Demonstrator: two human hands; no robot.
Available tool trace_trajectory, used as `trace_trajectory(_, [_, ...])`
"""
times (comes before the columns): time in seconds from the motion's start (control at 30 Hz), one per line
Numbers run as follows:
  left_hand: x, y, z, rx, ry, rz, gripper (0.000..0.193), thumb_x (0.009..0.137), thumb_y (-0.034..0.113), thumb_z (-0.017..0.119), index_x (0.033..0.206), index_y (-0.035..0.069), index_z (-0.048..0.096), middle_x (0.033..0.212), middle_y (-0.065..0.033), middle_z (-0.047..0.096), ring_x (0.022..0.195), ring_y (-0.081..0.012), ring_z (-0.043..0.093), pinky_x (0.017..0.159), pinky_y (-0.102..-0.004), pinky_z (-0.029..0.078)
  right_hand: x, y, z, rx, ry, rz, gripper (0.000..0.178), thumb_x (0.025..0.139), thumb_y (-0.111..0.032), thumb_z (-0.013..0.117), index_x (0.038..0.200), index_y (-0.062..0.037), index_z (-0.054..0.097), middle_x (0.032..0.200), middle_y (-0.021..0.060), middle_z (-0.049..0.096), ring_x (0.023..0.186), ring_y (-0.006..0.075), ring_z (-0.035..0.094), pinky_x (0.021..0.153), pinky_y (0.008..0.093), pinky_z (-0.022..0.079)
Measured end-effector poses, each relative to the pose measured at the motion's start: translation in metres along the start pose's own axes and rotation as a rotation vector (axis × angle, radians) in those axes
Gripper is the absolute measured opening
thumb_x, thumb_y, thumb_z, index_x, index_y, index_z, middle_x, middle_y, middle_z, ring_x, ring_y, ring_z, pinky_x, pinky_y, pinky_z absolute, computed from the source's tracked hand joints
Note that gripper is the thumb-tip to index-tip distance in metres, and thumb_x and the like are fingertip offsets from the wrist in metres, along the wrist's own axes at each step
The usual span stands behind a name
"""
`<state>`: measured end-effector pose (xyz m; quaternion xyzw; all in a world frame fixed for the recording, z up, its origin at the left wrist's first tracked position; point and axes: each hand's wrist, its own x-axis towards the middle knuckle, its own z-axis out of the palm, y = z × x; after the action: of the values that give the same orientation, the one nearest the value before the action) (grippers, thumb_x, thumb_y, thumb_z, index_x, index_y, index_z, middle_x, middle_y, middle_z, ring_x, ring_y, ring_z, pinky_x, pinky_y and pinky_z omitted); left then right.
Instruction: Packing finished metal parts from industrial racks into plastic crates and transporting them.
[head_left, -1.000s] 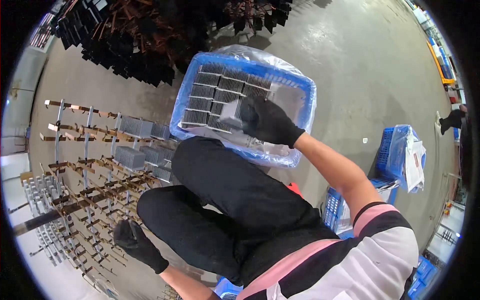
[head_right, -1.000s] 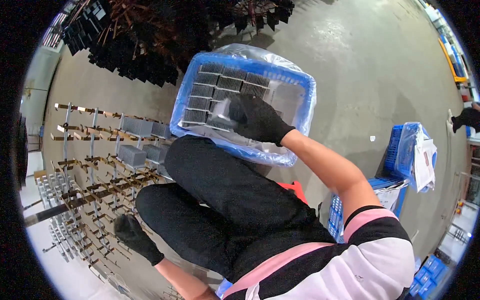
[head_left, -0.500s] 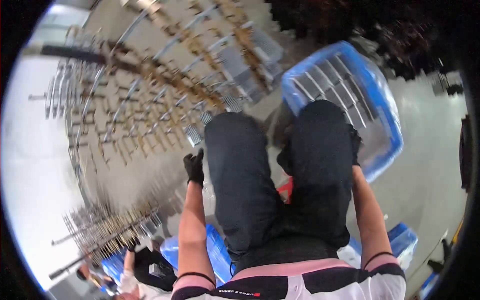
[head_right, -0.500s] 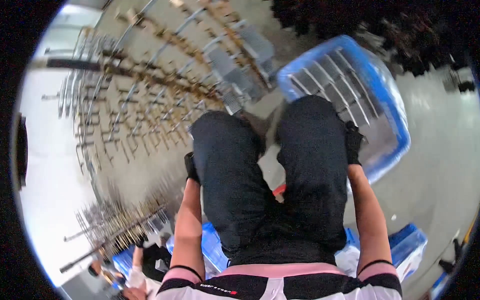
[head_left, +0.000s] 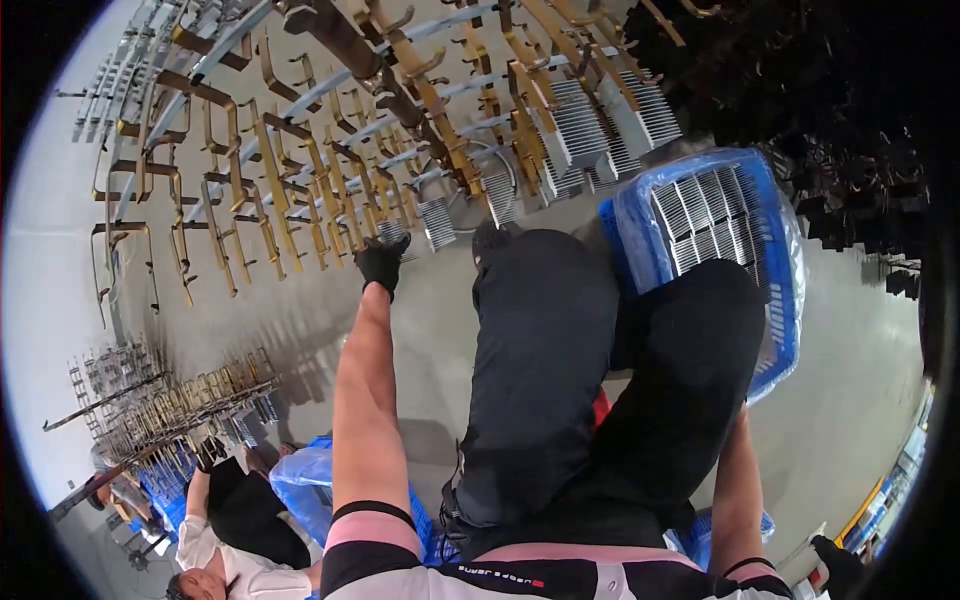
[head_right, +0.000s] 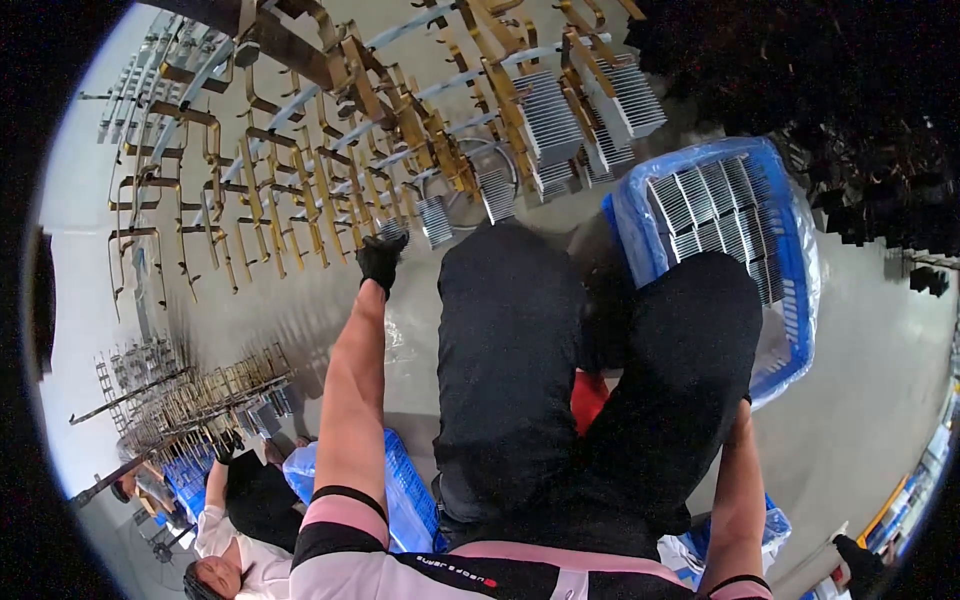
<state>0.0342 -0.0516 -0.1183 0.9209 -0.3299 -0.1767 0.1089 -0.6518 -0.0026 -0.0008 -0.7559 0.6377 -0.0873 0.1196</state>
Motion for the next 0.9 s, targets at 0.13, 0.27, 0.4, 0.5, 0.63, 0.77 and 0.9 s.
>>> trace_trajectory(0.13, [-0.005,0.016,0.007,0.064,-0.006,0.015,0.107,0.064,0.079,0.06,0.127,-0.007,0.048,0.119,-0.029,0.055,0.115,-0.0453,0.049,0.101,-0.0496,0.034,-0.007,-0.006,-0.003,0.065,0.032,0.02,0.03,0.089,-0.023,0.053,0.114,-0.0074,0.058,0.104,0.0135,0.06,0.096,0.0301,0.057,0.079,0.0448,0.045])
trace_trajectory(0.27, [-0.016,0.028,-0.006,0.044,-0.026,0.049,0.106,0.064,0.076,0.063,0.125,-0.009,0.048,0.12,-0.0303,0.053,0.118,-0.046,0.046,0.104,-0.0511,0.03,-0.009,-0.018,-0.004,0.132,0.07,0.048,0.032,0.089,-0.024,0.054,0.116,-0.0067,0.057,0.106,0.0132,0.059,0.097,0.029,0.057,0.081,0.0437,0.045])
trace_trajectory(0.4, [-0.026,0.038,0.001,0.018,-0.106,-0.019,0.107,0.063,0.074,0.066,0.123,-0.012,0.046,0.126,-0.0291,0.049,0.12,-0.0445,0.044,0.105,-0.0532,0.026,-0.01,-0.012,-0.011,0.196,0.11,0.075,0.034,0.089,-0.024,0.055,0.118,-0.006,0.056,0.107,0.013,0.059,0.098,0.0279,0.056,0.082,0.0426,0.045])
trace_trajectory(0.5, [-0.016,0.027,0.023,-0.04,-0.005,-0.07,0.108,0.062,0.072,0.069,0.121,-0.015,0.045,0.125,-0.0257,0.049,0.115,-0.0433,0.047,0.105,-0.0551,0.024,-0.009,-0.016,-0.015,0.255,0.145,0.09,0.035,0.09,-0.024,0.056,0.119,-0.0055,0.055,0.108,0.0128,0.059,0.098,0.0271,0.056,0.083,0.0417,0.045])
trace_trajectory(0.63, [0.01,-0.011,0.042,-0.302,0.364,-0.045,0.098,0.065,0.058,0.077,0.128,-0.004,0.036,0.12,-0.0193,0.053,0.103,-0.037,0.056,0.095,-0.053,0.038,-0.004,-0.032,-0.01,0.368,0.193,0.088,0.037,0.09,-0.025,0.057,0.121,-0.0049,0.055,0.109,0.0125,0.058,0.099,0.026,0.056,0.085,0.0406,0.045])
trace_trajectory(0.77, [-0.006,-0.012,0.031,-1.275,-0.278,-0.144,0.073,0.072,0.035,0.079,0.125,0.009,0.036,0.112,-0.0162,0.06,0.116,-0.0295,0.05,0.09,-0.0494,0.04,-0.009,-0.021,-0.018,0.421,0.261,0.136,0.039,0.091,-0.025,0.058,0.123,-0.0042,0.054,0.11,0.0123,0.058,0.1,0.0249,0.055,0.086,0.0394,0.045])
trace_trajectory(0.9, [-0.068,0.004,-0.004,-1.226,-0.311,-0.223,0.037,0.09,0.018,0.06,0.123,0.013,0.042,0.121,-0.0124,0.056,0.114,-0.0259,0.05,0.089,-0.0466,0.041,0.006,-0.019,-0.024,0.483,0.347,0.186,0.041,0.091,-0.025,0.059,0.125,-0.0036,0.053,0.112,0.012,0.057,0.1,0.0238,0.055,0.087,0.0383,0.045])
